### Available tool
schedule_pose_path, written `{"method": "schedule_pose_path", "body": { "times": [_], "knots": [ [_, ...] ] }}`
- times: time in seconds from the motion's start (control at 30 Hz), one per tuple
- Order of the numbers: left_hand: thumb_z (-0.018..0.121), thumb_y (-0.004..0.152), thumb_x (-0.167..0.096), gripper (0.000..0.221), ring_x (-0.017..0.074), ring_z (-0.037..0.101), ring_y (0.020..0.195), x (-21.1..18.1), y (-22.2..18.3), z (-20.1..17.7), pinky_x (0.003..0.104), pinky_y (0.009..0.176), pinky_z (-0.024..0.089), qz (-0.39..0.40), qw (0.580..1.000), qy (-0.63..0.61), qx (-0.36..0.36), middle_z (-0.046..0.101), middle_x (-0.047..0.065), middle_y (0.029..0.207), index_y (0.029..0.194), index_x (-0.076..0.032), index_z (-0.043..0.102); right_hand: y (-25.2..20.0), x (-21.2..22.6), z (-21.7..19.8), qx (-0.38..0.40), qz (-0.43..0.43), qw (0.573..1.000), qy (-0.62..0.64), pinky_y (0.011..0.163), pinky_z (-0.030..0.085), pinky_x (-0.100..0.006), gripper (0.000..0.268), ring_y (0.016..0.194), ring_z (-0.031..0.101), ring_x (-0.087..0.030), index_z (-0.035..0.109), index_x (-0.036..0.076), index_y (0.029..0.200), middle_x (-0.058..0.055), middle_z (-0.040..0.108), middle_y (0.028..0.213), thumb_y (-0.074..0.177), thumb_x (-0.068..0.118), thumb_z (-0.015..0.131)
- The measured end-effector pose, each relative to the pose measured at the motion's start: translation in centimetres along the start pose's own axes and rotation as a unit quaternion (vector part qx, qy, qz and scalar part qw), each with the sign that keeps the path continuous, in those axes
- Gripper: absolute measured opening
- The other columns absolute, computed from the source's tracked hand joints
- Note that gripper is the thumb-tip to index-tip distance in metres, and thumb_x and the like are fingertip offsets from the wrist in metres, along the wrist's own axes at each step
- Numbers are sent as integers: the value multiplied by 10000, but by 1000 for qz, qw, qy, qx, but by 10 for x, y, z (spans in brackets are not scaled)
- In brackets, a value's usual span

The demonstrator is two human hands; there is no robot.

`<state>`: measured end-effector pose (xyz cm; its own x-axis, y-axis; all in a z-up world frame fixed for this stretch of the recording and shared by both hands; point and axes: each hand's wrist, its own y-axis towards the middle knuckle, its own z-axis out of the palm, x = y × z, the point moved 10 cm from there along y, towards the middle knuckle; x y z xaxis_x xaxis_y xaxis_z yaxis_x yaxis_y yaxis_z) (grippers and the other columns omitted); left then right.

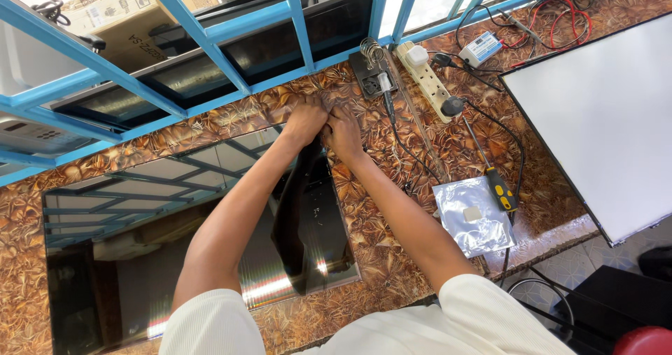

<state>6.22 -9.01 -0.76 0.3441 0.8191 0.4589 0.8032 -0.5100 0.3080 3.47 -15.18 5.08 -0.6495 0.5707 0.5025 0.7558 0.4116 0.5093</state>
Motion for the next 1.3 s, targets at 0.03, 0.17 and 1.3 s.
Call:
{"method": "schedule_pose_path", "body": {
  "times": [0.03, 0.17, 1.3],
  "knots": [
    [599, 795, -123, 222, 361, 662, 792, 5, 2, -10, 453, 655, 446, -1, 1000, -1, 1, 719, 205, 902, 900, -34, 773, 0, -1, 1, 1, 0, 1000, 0, 780, 455, -461, 30, 878, 600, -366, 696, 65, 787, -120, 596, 840, 768, 87, 688],
    [642, 777, -75, 165, 323, 660, 772, 8, 7, -31, 432, 658, 472, 38, 999, -24, 20, 719, 149, 834, 852, -63, 788, -1, -9, 10, -4, 6, 1000, 3, 769, 453, -458, 32, 873, 587, -356, 695, 84, 762, -104, 586, 838, 773, 113, 683],
    [567, 798, -45, 27, 436, 562, 636, 69, -12, -6, 555, 520, 392, -149, 889, -399, 170, 577, 183, 713, 771, -48, 562, 2, 10, -7, -8, -10, 1000, 25, 1055, 452, -556, 227, 846, 624, -317, 806, 88, 950, -74, 624, 863, 847, -61, 669]
  ]
}}
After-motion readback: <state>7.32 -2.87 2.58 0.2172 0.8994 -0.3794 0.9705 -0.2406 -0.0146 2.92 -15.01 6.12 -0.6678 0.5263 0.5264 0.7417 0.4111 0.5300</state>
